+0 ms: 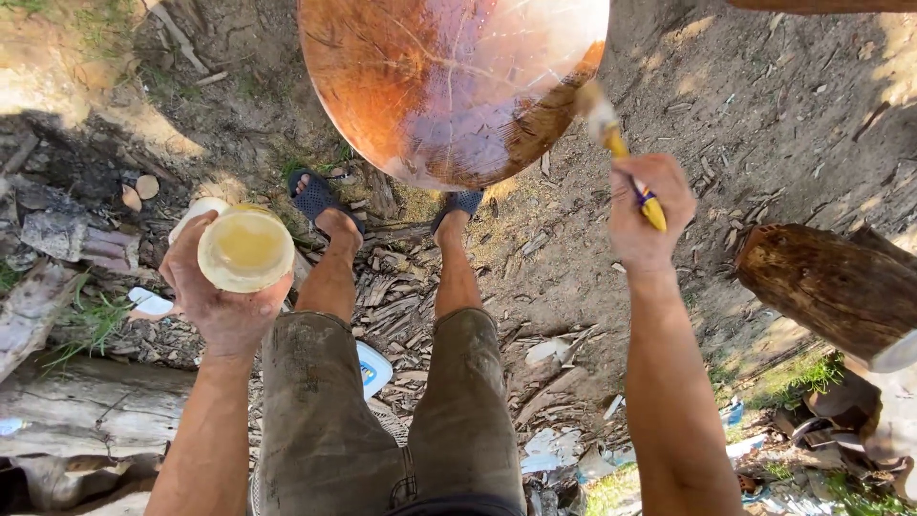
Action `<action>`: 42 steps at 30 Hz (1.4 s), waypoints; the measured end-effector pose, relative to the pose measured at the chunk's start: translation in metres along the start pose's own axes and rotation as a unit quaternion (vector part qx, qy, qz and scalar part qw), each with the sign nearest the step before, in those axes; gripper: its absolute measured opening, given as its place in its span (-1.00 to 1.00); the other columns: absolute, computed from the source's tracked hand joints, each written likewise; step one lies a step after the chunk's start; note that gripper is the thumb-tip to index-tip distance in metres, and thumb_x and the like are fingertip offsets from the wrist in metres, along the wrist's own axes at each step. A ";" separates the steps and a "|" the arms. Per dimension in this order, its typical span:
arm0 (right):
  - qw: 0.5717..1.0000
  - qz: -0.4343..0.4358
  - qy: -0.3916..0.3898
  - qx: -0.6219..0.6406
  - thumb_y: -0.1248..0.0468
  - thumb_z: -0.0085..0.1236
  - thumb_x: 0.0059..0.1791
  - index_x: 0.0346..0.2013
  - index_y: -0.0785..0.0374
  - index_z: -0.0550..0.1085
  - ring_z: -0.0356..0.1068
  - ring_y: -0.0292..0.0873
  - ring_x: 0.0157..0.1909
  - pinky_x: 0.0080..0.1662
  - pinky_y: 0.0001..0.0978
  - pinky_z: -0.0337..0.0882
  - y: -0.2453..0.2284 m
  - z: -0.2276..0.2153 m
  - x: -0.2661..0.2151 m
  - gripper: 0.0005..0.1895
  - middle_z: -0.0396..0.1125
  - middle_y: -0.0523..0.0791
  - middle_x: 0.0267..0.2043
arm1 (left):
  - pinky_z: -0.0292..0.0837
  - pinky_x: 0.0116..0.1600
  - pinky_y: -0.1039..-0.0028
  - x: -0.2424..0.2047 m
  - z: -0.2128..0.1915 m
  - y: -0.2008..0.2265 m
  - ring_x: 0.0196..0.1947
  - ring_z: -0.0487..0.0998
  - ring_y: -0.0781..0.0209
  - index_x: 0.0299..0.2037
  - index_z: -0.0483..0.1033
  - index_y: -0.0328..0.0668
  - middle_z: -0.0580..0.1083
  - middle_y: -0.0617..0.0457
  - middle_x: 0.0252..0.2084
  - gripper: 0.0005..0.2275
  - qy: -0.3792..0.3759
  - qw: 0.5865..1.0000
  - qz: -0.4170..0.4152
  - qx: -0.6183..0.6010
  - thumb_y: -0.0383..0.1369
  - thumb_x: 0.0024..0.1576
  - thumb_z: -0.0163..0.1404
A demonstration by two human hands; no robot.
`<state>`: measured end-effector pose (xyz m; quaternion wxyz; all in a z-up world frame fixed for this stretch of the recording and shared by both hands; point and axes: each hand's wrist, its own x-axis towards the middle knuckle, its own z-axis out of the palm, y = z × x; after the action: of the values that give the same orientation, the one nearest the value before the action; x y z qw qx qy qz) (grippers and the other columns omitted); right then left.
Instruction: The person holds a cup of yellowish varnish in one hand and a brush in the other, brushing the liquid over the round top and sides of a wooden stump stool, then moves to coat the sides of additional wooden stumps, dipping the brush back into the cup between strokes.
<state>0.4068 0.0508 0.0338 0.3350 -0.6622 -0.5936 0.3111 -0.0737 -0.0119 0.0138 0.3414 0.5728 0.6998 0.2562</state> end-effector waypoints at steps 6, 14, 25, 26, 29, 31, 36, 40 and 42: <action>0.911 -0.115 -0.270 -0.290 0.36 0.23 -0.15 -0.16 0.11 0.58 0.38 -0.04 -0.10 -0.23 -0.19 0.44 -0.048 0.055 -0.027 -0.73 0.38 -0.17 -0.13 | 0.19 0.46 0.31 -0.004 0.013 0.007 0.33 0.28 0.09 0.36 0.30 -0.22 0.31 -0.01 0.28 -0.27 0.002 0.999 -0.011 -0.042 -0.36 -0.01 0.43; 0.987 -0.037 -0.155 0.030 0.44 0.22 -0.07 -0.09 0.24 0.52 0.43 -0.06 -0.11 -0.07 -0.22 0.46 -0.112 0.153 -0.062 -0.74 0.40 -0.06 -0.09 | 0.28 0.44 0.32 -0.006 0.025 0.019 0.32 0.33 0.11 0.36 0.26 -0.25 0.30 -0.02 0.30 -0.27 0.003 0.998 -0.015 -0.067 -0.37 0.00 0.42; 0.985 0.124 0.101 -0.064 0.49 0.24 -0.07 -0.29 0.31 0.55 0.47 -0.24 -0.31 -0.37 -0.29 0.47 -0.048 0.065 -0.107 -0.90 0.47 -0.04 -0.18 | 0.35 0.44 0.33 -0.001 0.017 0.011 0.32 0.37 0.06 0.36 0.17 -0.26 0.28 -0.05 0.27 -0.21 0.013 0.998 0.021 -0.055 -0.51 0.00 0.47; 0.995 0.048 0.044 -0.081 0.47 0.19 -0.12 -0.28 0.27 0.50 0.44 -0.13 -0.24 -0.28 -0.23 0.46 -0.062 0.080 -0.100 -0.86 0.43 -0.02 -0.16 | 0.35 0.45 0.34 -0.003 0.018 0.010 0.32 0.38 0.07 0.37 0.16 -0.25 0.28 -0.05 0.29 -0.22 0.012 0.997 0.009 -0.079 -0.53 0.01 0.45; 0.987 -0.063 -0.087 -0.121 0.39 0.15 -0.21 -0.22 0.26 0.47 0.37 -0.02 -0.21 -0.19 -0.17 0.41 -0.111 0.133 -0.069 -0.73 0.38 -0.03 -0.15 | 0.36 0.45 0.33 -0.002 0.019 0.010 0.33 0.38 0.09 0.38 0.16 -0.26 0.29 -0.05 0.30 -0.22 0.020 0.994 -0.001 -0.105 -0.55 0.01 0.43; 0.971 -0.098 -0.159 -0.146 0.34 0.16 -0.26 -0.16 0.27 0.49 0.34 -0.02 -0.25 -0.20 -0.16 0.37 -0.141 0.168 -0.046 -0.63 0.36 -0.05 -0.16 | 0.37 0.44 0.33 0.000 0.017 0.013 0.33 0.38 0.09 0.38 0.15 -0.27 0.29 -0.06 0.31 -0.21 0.027 0.994 -0.001 -0.109 -0.55 -0.01 0.44; 0.998 -0.043 -0.049 0.012 0.45 0.21 -0.10 -0.11 0.26 0.49 0.31 0.01 -0.22 -0.22 -0.19 0.34 -0.161 0.217 0.010 -0.73 0.31 -0.04 -0.23 | 0.44 0.40 0.32 0.008 0.005 0.018 0.31 0.40 0.06 0.38 0.15 -0.27 0.28 -0.08 0.31 -0.20 0.032 0.997 0.004 -0.063 -0.55 -0.01 0.45; 0.994 -0.006 -0.013 0.109 0.57 0.28 -0.03 -0.13 0.30 0.52 0.34 -0.08 -0.28 -0.22 -0.24 0.30 -0.125 0.183 -0.009 -0.77 0.34 -0.06 -0.32 | 0.44 0.42 0.34 0.009 -0.007 0.012 0.32 0.41 0.08 0.39 0.13 -0.26 0.28 -0.07 0.33 -0.20 0.025 0.996 -0.006 -0.090 -0.54 0.02 0.45; 0.986 0.041 -0.077 0.140 0.56 0.19 -0.04 -0.12 0.31 0.52 0.47 -0.03 -0.08 -0.06 -0.33 0.47 -0.093 0.151 -0.036 -0.77 0.42 0.04 -0.11 | 0.43 0.40 0.34 0.012 -0.010 0.013 0.30 0.41 0.08 0.37 0.12 -0.27 0.28 -0.08 0.32 -0.18 0.028 0.997 0.001 -0.075 -0.54 -0.04 0.43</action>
<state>0.2268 0.0326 0.0221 0.3645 -0.6069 -0.5405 0.4546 -0.0746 0.0025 0.0276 0.3631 0.5393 0.6871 0.3242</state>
